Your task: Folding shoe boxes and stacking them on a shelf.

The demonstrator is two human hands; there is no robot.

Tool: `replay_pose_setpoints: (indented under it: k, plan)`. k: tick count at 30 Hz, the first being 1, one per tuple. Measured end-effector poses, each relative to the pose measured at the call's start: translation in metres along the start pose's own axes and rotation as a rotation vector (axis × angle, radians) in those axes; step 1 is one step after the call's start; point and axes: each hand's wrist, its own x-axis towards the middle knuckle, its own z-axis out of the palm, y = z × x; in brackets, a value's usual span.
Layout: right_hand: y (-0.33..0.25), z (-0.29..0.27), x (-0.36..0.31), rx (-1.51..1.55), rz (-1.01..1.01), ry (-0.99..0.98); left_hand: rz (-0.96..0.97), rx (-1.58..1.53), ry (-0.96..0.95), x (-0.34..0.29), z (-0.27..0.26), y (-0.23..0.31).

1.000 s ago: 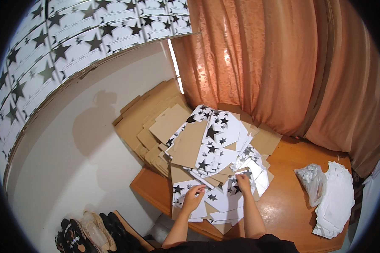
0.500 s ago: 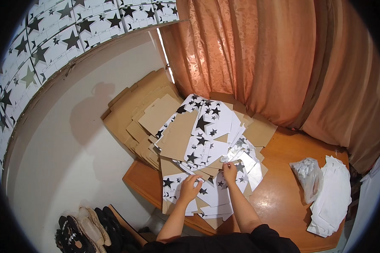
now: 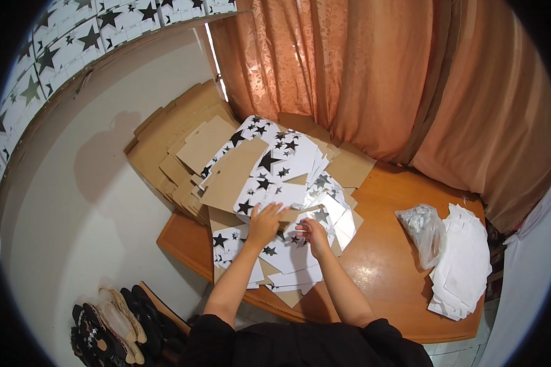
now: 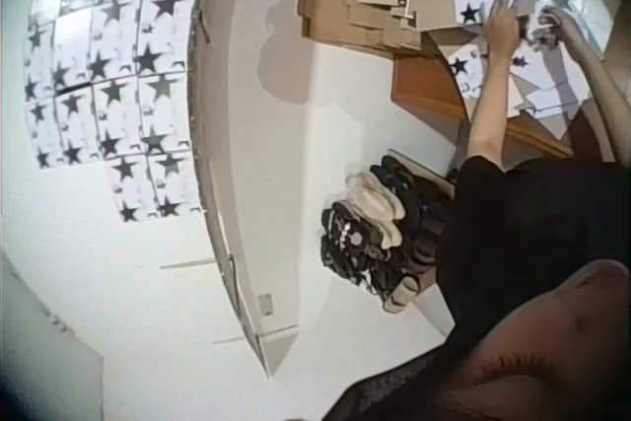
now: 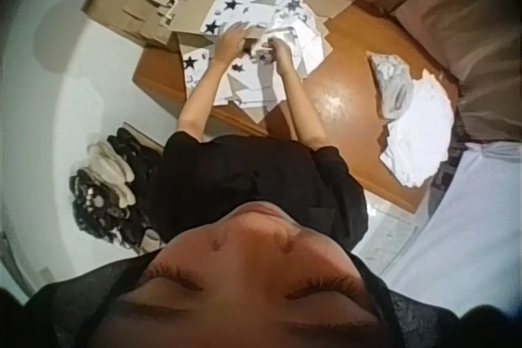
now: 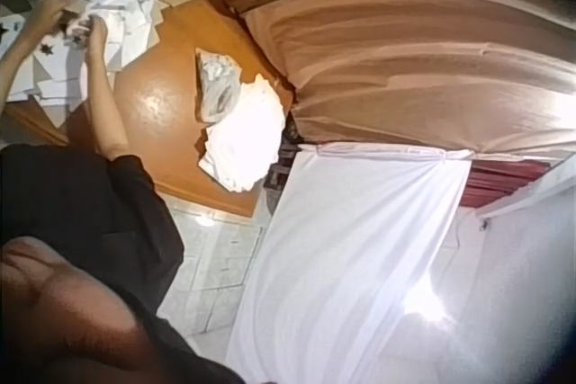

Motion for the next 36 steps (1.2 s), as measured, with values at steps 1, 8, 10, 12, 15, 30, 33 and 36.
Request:
replay_pose_setpoints:
  k: [1, 8, 10, 12, 15, 30, 33, 36]
  plan:
    - [0.000, -0.008, -0.006, -0.003, -0.002, 0.005, 0.001, -0.006, 0.002, 0.007, -0.011, -0.001]
    - [0.023, -0.039, -0.044, 0.292, 0.196, 0.065, 0.433, 0.123, 0.155, 0.067, -0.100, 0.019]
    - [0.022, -0.040, -0.055, 0.298, 0.179, 0.087, 0.623, 0.227, 0.136, 0.076, -0.115, 0.023]
    - [0.020, -0.041, -0.067, 0.307, 0.149, 0.101, 0.620, 0.210, 0.197, 0.077, -0.132, 0.021]
    - [0.017, -0.045, -0.083, 0.331, 0.130, 0.122, 0.596, 0.156, 0.329, 0.075, -0.153, 0.024]
    - [0.072, -0.100, -0.185, 0.369, -0.049, 0.428, 0.116, -0.570, 0.893, -0.013, -0.248, 0.091]
    - [0.063, -0.122, -0.220, 0.266, -0.208, 0.583, -0.017, -0.913, 0.959, -0.042, -0.251, 0.092]
    - [0.035, -0.153, -0.261, 0.273, -0.410, 0.658, -0.065, -1.128, 0.857, -0.078, -0.254, 0.079]
